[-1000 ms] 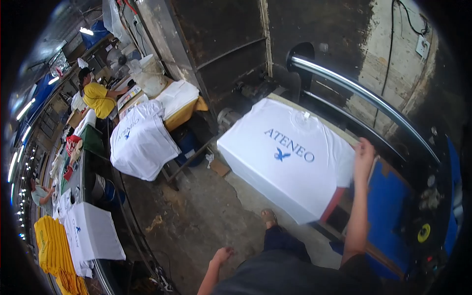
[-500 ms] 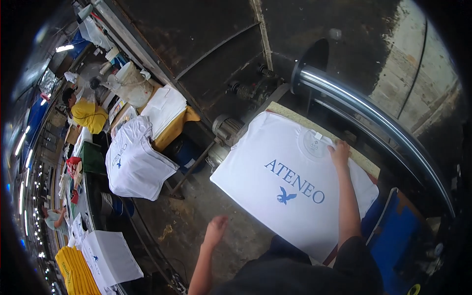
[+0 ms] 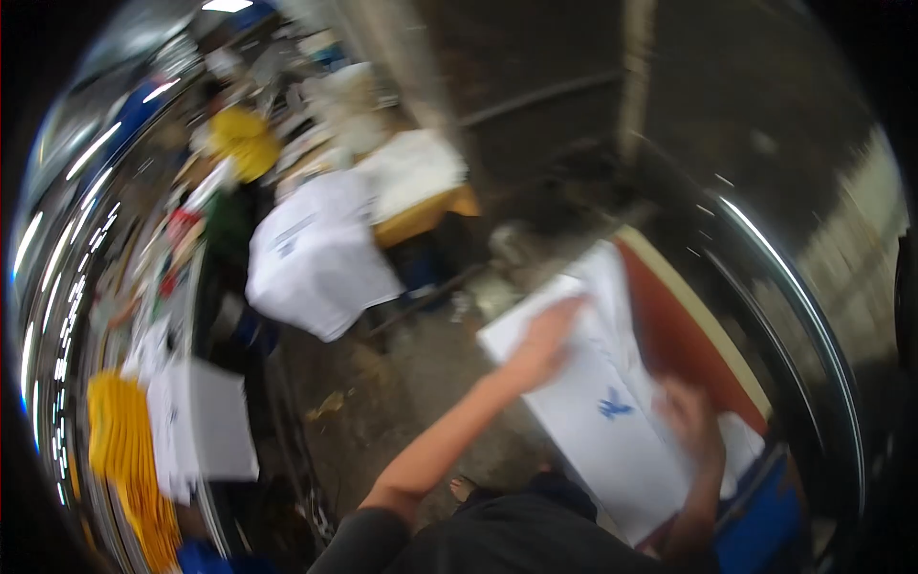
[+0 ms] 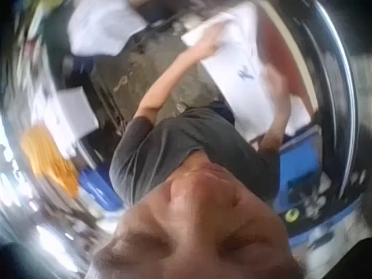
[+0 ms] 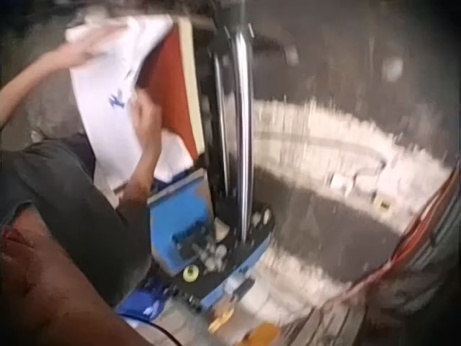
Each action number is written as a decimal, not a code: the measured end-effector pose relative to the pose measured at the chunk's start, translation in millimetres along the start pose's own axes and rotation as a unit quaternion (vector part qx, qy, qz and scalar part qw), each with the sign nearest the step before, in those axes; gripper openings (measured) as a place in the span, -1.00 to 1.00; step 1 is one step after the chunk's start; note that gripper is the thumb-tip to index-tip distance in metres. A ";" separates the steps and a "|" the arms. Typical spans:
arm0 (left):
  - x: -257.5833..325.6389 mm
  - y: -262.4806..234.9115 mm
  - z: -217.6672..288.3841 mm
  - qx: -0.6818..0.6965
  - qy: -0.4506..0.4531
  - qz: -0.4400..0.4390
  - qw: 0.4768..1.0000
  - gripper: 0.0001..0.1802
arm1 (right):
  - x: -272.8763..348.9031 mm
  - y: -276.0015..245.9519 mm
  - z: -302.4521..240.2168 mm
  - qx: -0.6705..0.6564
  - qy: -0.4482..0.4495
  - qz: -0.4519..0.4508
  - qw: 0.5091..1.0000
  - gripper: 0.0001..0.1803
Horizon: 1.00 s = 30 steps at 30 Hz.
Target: Folding blue and white printed t-shirts and operating a heat press machine.
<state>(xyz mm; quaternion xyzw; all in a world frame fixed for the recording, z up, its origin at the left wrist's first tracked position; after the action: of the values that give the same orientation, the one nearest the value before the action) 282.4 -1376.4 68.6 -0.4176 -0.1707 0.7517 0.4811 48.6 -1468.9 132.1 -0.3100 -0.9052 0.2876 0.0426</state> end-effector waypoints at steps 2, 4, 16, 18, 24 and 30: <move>1.6 -4.9 32.1 0.085 0.114 -0.029 0.989 -0.24 | 18.7 39.2 -58.1 0.043 -0.103 -0.089 0.990 -0.67; 22.0 -11.1 55.1 0.209 0.102 -0.191 0.954 -0.72 | 28.8 66.5 -101.8 -0.032 -0.126 -0.146 0.981 -0.65; 325.9 -225.9 22.6 0.436 -0.197 0.062 0.876 -0.26 | 20.3 274.5 -198.3 -0.398 -0.057 -0.364 0.840 -0.69; 368.8 -261.8 24.9 0.324 -0.181 0.081 0.925 -0.35 | 11.4 310.9 -243.6 -0.314 -0.110 -0.453 0.827 -0.73; 470.2 -322.7 6.8 0.226 -0.280 0.143 0.922 -0.48 | 2.3 396.3 -321.5 -0.333 -0.010 -0.491 0.805 -0.77; 516.3 -370.3 -42.4 0.141 -0.278 0.199 0.929 -0.42 | -46.4 471.5 -328.9 -0.414 0.082 -0.456 0.783 -0.72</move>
<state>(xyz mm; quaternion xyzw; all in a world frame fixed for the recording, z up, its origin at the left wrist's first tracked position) 433.9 -758.2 47.9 -0.1451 -0.1026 0.9344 0.3088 422.9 -1030.6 152.1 0.1287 -0.9661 -0.1944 0.1109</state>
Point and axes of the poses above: each hand's wrist, its own x-axis away from the middle knuckle, its own y-axis out of the palm, z = x × y, the point moved 4 cm from there along -x, towards the middle knuckle, and after that the axes turned 4 degrees about z, right-handed, at the moved point
